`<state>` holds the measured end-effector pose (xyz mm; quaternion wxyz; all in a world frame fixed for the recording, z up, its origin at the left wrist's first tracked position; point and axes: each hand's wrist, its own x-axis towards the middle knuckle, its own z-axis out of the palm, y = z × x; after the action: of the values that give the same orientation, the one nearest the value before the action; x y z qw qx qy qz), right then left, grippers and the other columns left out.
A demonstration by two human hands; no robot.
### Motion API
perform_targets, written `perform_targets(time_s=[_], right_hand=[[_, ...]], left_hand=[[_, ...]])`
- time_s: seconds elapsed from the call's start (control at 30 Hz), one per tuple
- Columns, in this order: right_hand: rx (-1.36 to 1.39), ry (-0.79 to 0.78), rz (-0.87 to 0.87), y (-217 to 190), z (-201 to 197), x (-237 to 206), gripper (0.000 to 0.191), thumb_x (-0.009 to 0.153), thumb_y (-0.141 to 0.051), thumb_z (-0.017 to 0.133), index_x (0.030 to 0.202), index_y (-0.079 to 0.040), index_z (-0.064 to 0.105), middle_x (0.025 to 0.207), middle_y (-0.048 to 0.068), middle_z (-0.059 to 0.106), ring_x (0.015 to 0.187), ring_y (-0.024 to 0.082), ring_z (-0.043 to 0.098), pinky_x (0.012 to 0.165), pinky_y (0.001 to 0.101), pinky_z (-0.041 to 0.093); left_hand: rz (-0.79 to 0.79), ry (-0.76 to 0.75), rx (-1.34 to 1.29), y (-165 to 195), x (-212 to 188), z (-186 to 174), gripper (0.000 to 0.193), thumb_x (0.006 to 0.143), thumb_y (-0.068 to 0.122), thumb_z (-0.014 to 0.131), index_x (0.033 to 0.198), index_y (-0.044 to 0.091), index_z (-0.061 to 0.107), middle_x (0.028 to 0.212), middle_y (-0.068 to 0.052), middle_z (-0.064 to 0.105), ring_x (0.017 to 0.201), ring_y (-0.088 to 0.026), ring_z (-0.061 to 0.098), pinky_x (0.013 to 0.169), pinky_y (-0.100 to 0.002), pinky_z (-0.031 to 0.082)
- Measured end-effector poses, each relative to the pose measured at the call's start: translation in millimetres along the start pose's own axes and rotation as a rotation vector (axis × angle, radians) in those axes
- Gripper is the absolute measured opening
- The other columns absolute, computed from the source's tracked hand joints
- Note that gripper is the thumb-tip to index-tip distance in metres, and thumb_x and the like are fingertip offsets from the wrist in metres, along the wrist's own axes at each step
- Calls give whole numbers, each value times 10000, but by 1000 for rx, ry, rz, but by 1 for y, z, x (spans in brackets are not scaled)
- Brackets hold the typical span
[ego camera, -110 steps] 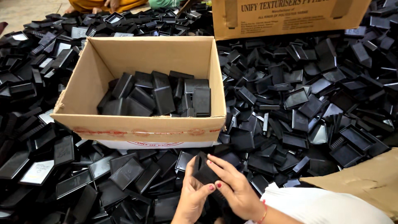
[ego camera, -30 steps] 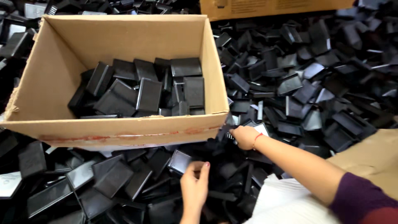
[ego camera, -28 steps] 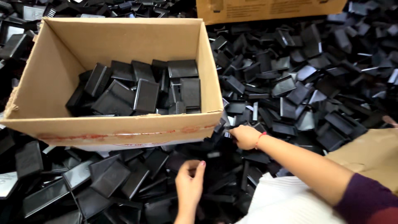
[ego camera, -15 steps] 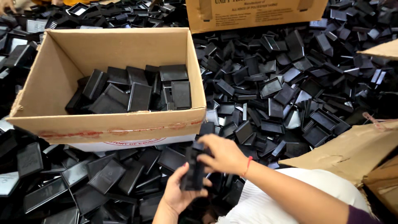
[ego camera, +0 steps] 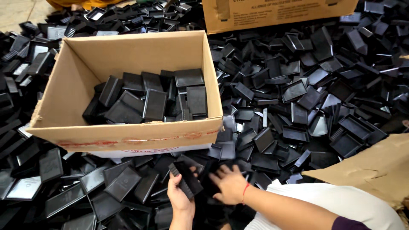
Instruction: The person sits on the floor among a large spread of black plastic boxes and sorts them one at a time, fitting pairs together and placing accepted boxes into a cardboard carton in front of them. Other workers around them handle the same boxes on the floor.
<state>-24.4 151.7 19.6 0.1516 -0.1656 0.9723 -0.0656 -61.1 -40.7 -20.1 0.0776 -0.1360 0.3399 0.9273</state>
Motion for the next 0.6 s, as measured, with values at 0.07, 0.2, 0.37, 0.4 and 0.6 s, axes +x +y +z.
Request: perform_targets(time_s=[0.07,0.2,0.37,0.4,0.6], right_hand=[[-114,-112,126,9,-5,3,834,848,-562,650,1511,-118,408,1378,249,522,1406,450,331,1035,667,250],[-207,-190,178,2,-18,0,770,916,-584,563,1538,-167,384,1367,270,521,1452,506,262,1098,817,-1],[476,4,202,-17,-51,-11,729,898,-497,602,1545,-208,432,1379,227,515,1327,391,492,1161,540,292],[645,149,160,-20,-60,-14,728,882,-458,639,1523,-167,452,1371,215,513,1298,377,519,1140,431,417],[991,480,-150,-36,-103,-39,553,945,-178,602,1482,-75,518,1412,160,588,1353,296,561,1153,357,368]], left_hand=[[-51,-32,-62,-3,2,-3,458,898,300,467,1236,14,584,1036,-187,741,874,-296,711,805,-413,567],[-113,-37,-128,-7,4,-5,477,925,350,486,1212,-16,591,1024,-188,734,856,-317,713,801,-423,562],[66,62,74,5,0,10,477,876,231,528,1344,143,515,1078,-111,659,932,-241,659,797,-395,552],[76,109,90,9,-3,15,493,874,211,536,1361,153,485,1093,-93,629,965,-228,651,802,-398,555],[-137,-280,157,29,-38,56,802,782,61,683,1508,216,379,1220,-131,627,1049,-228,662,808,-401,562]])
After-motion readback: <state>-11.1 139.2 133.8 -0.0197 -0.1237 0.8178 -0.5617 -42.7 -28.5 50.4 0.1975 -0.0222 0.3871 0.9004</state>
